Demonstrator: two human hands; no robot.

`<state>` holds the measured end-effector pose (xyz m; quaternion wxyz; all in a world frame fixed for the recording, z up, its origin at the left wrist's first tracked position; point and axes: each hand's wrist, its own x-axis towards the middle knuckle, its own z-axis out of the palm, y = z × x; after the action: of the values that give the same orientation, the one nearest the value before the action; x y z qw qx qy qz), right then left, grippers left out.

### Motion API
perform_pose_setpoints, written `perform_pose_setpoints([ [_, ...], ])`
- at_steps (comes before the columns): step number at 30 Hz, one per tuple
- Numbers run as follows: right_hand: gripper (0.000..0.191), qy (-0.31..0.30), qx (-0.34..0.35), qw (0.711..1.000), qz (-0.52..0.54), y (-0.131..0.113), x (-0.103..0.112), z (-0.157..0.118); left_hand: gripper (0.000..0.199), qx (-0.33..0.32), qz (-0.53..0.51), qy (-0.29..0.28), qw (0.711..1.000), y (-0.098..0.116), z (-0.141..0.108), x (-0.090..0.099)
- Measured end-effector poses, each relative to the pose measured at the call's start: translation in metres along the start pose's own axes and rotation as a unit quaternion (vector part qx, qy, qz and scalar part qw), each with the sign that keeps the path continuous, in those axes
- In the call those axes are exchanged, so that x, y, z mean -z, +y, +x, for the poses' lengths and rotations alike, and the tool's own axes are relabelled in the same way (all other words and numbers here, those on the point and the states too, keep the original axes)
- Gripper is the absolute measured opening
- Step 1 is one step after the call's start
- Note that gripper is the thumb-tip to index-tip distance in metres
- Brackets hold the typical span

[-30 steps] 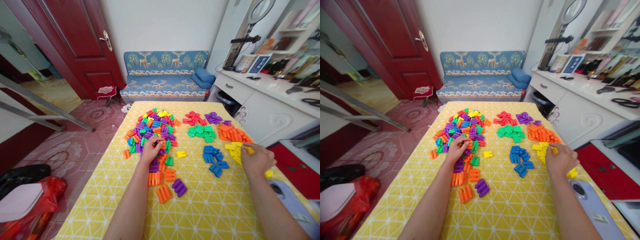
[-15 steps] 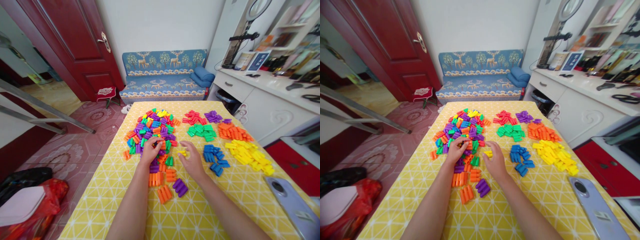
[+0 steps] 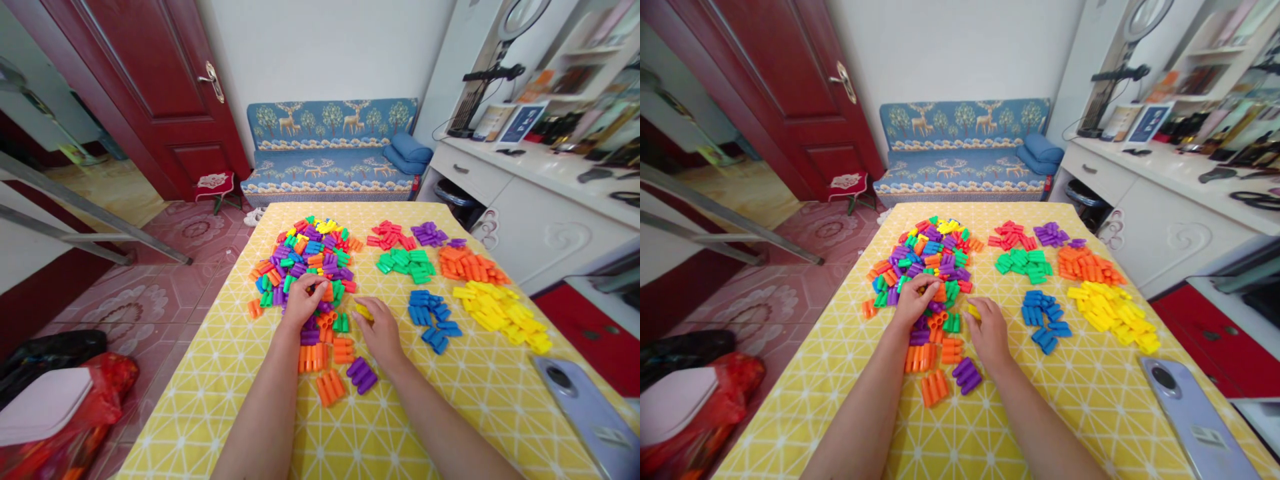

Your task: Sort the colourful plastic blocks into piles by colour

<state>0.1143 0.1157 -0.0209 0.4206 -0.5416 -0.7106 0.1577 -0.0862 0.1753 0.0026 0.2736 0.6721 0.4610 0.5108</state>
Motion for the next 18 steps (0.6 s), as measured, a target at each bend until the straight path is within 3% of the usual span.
perform_pose_setpoints([
  [6,0.031,-0.065,0.043,0.994,-0.080,0.000,0.011,-0.007,0.014,-0.002,0.009,0.002,1.000,0.001,0.000,0.000],
  [11,0.024,-0.054,0.068,0.994,-0.065,-0.006,0.027,-0.012,0.016,-0.004,0.006,0.003,1.000,-0.002,0.000,0.000],
  [13,0.024,0.003,0.066,0.995,-0.070,0.002,0.047,-0.008,0.016,-0.004,0.003,0.003,1.000,-0.004,0.000,0.000],
  [15,0.025,0.108,0.040,0.988,-0.103,0.022,0.078,0.000,0.016,-0.004,0.004,0.004,1.000,-0.006,0.000,0.000],
  [18,0.033,0.267,-0.060,0.943,-0.189,0.068,0.135,0.014,0.015,-0.004,0.007,0.007,1.000,-0.005,0.000,0.000],
])
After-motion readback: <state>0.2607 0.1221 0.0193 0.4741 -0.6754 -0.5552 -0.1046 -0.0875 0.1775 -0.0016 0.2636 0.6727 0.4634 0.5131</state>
